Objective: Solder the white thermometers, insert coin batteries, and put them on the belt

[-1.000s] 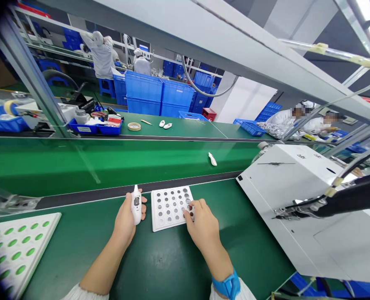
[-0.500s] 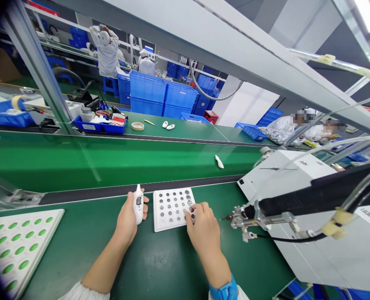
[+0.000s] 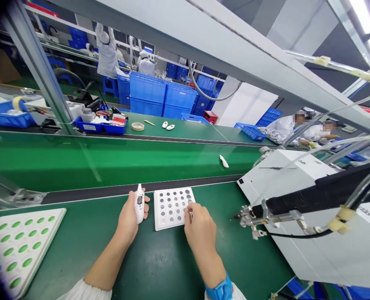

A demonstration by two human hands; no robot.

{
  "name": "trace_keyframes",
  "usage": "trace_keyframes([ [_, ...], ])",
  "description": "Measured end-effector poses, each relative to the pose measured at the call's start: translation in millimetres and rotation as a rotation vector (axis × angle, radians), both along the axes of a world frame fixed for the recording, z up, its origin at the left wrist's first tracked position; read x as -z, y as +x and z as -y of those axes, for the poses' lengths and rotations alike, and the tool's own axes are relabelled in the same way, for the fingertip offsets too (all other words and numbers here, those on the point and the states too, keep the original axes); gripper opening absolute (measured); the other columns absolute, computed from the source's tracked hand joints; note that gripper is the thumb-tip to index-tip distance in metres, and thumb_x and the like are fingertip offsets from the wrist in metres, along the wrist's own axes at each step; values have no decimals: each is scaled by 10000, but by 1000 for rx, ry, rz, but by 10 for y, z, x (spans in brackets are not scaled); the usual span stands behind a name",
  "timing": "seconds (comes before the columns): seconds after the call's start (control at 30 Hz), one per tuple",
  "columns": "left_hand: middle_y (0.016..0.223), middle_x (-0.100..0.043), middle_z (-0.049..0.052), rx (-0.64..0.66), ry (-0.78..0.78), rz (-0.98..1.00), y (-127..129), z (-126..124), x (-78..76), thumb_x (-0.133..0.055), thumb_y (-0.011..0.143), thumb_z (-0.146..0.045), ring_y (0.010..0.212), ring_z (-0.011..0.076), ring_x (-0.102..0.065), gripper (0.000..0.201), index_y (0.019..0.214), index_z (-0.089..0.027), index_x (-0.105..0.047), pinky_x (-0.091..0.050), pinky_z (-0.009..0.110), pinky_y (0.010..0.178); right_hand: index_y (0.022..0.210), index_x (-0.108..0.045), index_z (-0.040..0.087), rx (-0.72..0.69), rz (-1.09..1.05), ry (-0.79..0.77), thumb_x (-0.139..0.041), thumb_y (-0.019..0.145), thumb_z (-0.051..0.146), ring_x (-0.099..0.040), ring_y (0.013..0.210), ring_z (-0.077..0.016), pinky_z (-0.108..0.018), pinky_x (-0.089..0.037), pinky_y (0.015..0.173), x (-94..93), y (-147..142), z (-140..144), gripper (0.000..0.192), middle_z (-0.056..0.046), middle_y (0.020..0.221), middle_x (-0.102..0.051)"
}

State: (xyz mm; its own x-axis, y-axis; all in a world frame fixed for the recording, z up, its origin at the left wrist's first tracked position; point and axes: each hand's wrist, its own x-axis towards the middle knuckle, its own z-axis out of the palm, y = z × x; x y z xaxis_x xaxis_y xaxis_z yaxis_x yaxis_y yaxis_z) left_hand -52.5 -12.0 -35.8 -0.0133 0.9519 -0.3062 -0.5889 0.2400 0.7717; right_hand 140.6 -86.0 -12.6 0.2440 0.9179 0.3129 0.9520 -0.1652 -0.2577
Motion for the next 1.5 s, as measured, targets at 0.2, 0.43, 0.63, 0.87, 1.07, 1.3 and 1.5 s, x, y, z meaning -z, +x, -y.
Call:
trace_keyframes([
  [0.2, 736, -611, 14, -3, -7, -2, 1, -3, -3, -596, 713, -732, 468, 96, -483, 731, 1129, -131, -578, -359, 208, 355, 959, -562, 213, 20, 17, -29, -483, 921, 393, -557, 860, -184, -268, -394, 583, -54, -11, 3, 201, -38, 963, -574],
  [0.43, 731, -612, 12, -5, -7, -3, 8, -2, -1, -601, 709, -729, 466, 97, -484, 726, 1121, -131, -581, -357, 209, 356, 911, -536, 219, 43, -38, -39, -512, 888, 416, -581, 729, -147, -243, -374, 511, -35, 73, -23, 200, -11, 937, -581],
  [0.63, 738, -610, 16, 3, 4, -6, 5, 7, 5, -579, 738, -721, 464, 95, -482, 713, 1132, -126, -580, -361, 207, 353, 850, -572, 229, 31, -63, 63, -491, 885, 358, -554, 661, -154, -246, -352, 534, -31, -42, -28, 156, 3, 734, -578],
  [0.87, 736, -621, 26, 42, 21, -42, -13, 25, 5, -545, 757, -730, 454, 98, -495, 727, 1139, -113, -584, -357, 207, 349, 958, -586, 231, -18, -61, 92, -447, 927, 368, -578, 783, -165, -257, -385, 613, -147, -200, -85, 198, -19, 875, -621],
  [1.07, 735, -625, 19, 45, 16, -34, 0, 16, 7, -557, 754, -724, 447, 92, -491, 712, 1130, -120, -589, -355, 205, 351, 913, -563, 191, 8, -42, -46, -454, 909, 378, -576, 645, -147, -251, -351, 493, -46, -1, 37, 217, -43, 901, -579],
  [1.3, 735, -631, 20, 40, 8, -38, 0, 12, -7, -574, 742, -719, 444, 94, -496, 710, 1125, -122, -591, -349, 207, 349, 886, -560, 203, -10, -41, -32, -421, 934, 323, -575, 655, -146, -255, -350, 518, 10, -16, 72, 190, -32, 880, -581],
  [1.5, 727, -635, 20, 60, 43, -61, -20, 2, 20, -554, 748, -731, 427, 93, -491, 719, 1125, -120, -592, -346, 212, 344, 996, -595, 210, -63, -54, 75, -399, 965, 357, -585, 738, -150, -259, -406, 608, -32, -196, 0, 247, -44, 934, -608],
])
